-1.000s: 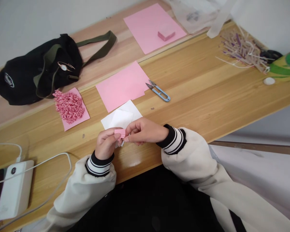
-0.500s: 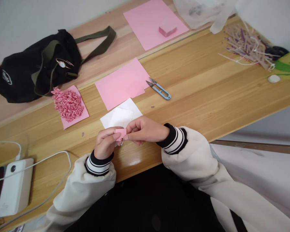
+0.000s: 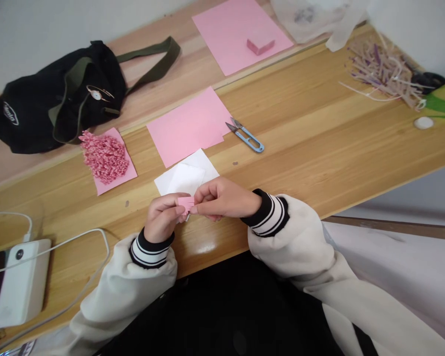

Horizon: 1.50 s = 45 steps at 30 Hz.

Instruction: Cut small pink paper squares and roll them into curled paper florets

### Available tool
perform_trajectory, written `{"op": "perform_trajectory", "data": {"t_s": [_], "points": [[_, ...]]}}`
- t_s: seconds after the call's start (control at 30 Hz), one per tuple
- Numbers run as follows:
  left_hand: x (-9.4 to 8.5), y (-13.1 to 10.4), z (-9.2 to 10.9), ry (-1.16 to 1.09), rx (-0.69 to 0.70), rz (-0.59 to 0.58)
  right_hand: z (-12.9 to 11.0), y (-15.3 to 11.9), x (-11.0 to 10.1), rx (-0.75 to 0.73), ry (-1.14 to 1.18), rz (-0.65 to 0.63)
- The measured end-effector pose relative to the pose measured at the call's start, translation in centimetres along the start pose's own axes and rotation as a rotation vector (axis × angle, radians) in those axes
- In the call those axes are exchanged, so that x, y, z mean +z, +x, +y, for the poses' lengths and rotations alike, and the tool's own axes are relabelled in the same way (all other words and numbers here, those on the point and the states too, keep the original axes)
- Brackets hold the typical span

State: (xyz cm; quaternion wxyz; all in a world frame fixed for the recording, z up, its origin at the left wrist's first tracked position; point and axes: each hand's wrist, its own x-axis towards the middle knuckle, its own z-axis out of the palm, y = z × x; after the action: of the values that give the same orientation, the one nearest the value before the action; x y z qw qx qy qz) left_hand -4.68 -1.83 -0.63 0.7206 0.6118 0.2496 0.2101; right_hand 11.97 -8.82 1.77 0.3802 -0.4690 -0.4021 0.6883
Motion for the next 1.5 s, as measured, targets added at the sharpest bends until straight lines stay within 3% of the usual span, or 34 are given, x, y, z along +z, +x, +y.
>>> {"op": "perform_trajectory", "data": {"t_s": [0.33, 1.5], "points": [[0.2, 0.11, 0.14, 0.096, 0.098, 0.029, -0.04, -0.36, -0.45, -0.039, -0.031, 0.008], [0.54, 0.25, 0.68, 0.151, 0.112, 0.015, -0.21, -0.38, -0.28, -0.003, -0.049, 0.01]]}}
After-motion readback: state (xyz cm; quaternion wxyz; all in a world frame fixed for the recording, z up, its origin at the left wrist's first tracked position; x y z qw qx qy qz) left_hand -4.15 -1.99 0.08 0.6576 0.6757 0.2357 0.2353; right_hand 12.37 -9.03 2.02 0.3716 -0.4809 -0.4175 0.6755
